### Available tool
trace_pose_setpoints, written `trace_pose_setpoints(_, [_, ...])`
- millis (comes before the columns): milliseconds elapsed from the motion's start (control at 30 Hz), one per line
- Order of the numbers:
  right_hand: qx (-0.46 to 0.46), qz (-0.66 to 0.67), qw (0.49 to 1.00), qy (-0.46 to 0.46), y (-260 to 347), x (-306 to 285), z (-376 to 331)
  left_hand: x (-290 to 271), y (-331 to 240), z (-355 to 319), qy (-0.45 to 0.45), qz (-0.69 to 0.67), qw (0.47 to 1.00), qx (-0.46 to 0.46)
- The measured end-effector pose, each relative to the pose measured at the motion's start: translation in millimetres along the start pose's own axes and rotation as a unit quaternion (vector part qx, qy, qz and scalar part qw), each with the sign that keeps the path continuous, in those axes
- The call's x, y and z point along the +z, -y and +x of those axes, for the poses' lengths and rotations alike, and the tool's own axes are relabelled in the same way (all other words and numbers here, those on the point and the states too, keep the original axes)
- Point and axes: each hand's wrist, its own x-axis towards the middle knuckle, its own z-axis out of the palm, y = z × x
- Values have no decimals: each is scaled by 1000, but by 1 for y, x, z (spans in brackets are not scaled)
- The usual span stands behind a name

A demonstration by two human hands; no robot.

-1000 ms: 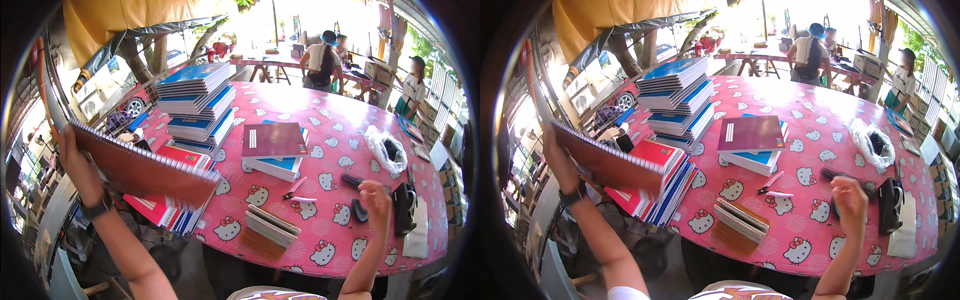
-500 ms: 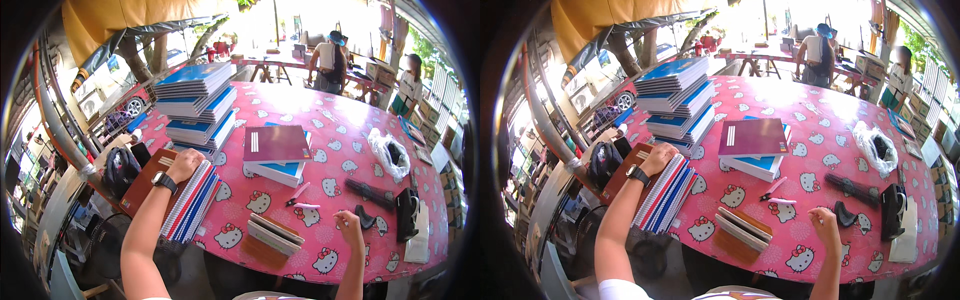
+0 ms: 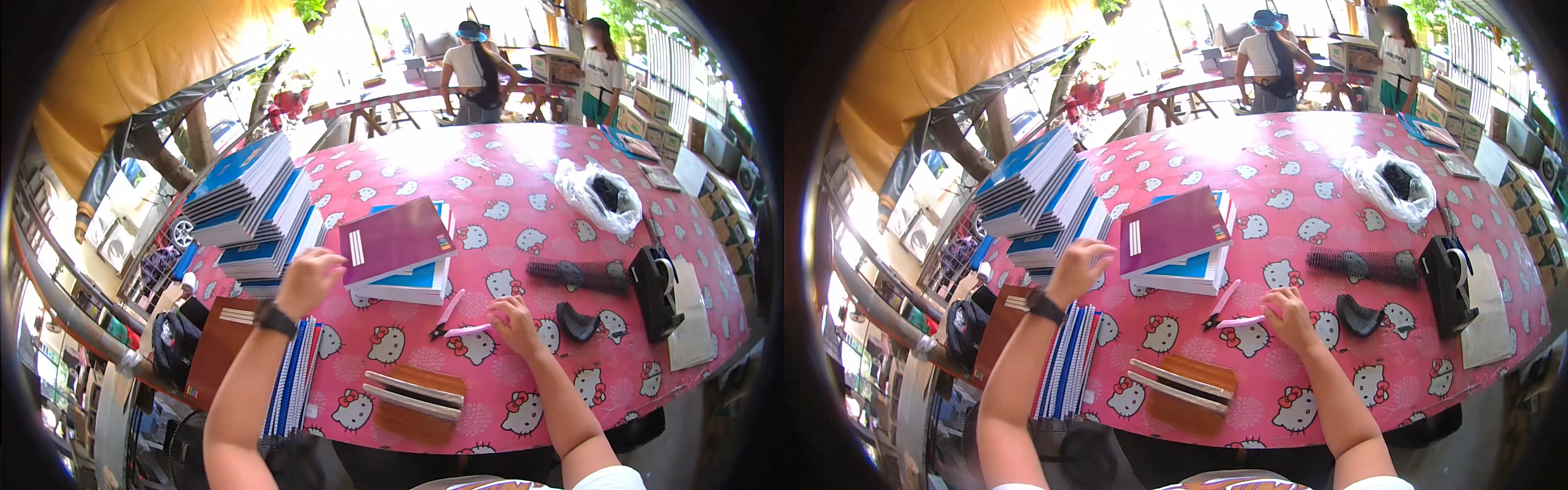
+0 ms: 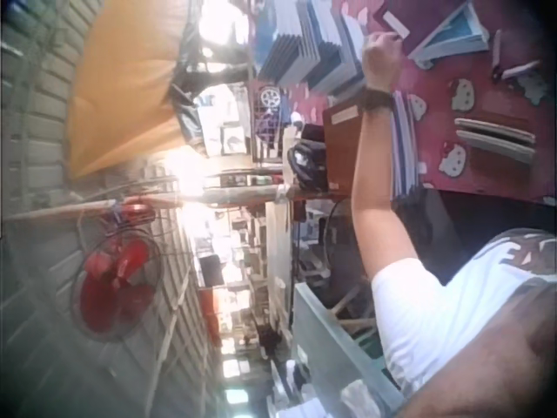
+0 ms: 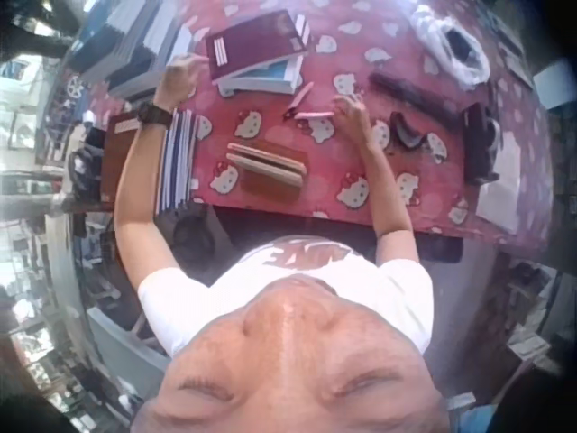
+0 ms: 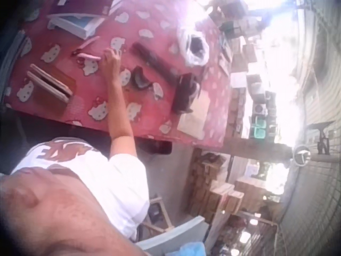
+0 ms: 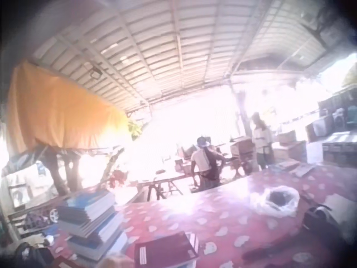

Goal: The person assembles notebooks by sliding spiral bindings into pre-punched holes of different colored covers and paper stacks, then uses a small tool to crimp or cut the ends of the wire bindings.

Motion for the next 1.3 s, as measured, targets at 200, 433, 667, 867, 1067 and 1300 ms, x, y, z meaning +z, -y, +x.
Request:
trace_pose_setpoints(200, [119,74,990,-24,-10,0,-7,113,-44,61,30,81,992,94])
trace_pose_setpoints(433, [130,66,988,-53,-4,5,-5,160,-38,73,33,100,993,56])
trace_pose_setpoints(667, [208,206,956,-7,8,33,51,163,-32,72,-40,18,998,44])
trace_pose_setpoints(867, [281,465,836,-82,-10,105,115,161,-35,71,-69,-12,997,23])
trace_pose_setpoints(1067, [242,495,827,-113,-31,127,116,162,-35,69,-82,-25,996,23])
trace_pose_setpoints(1300, [220,567,789,-85,-40,134,112,170,-39,65,-80,60,994,36])
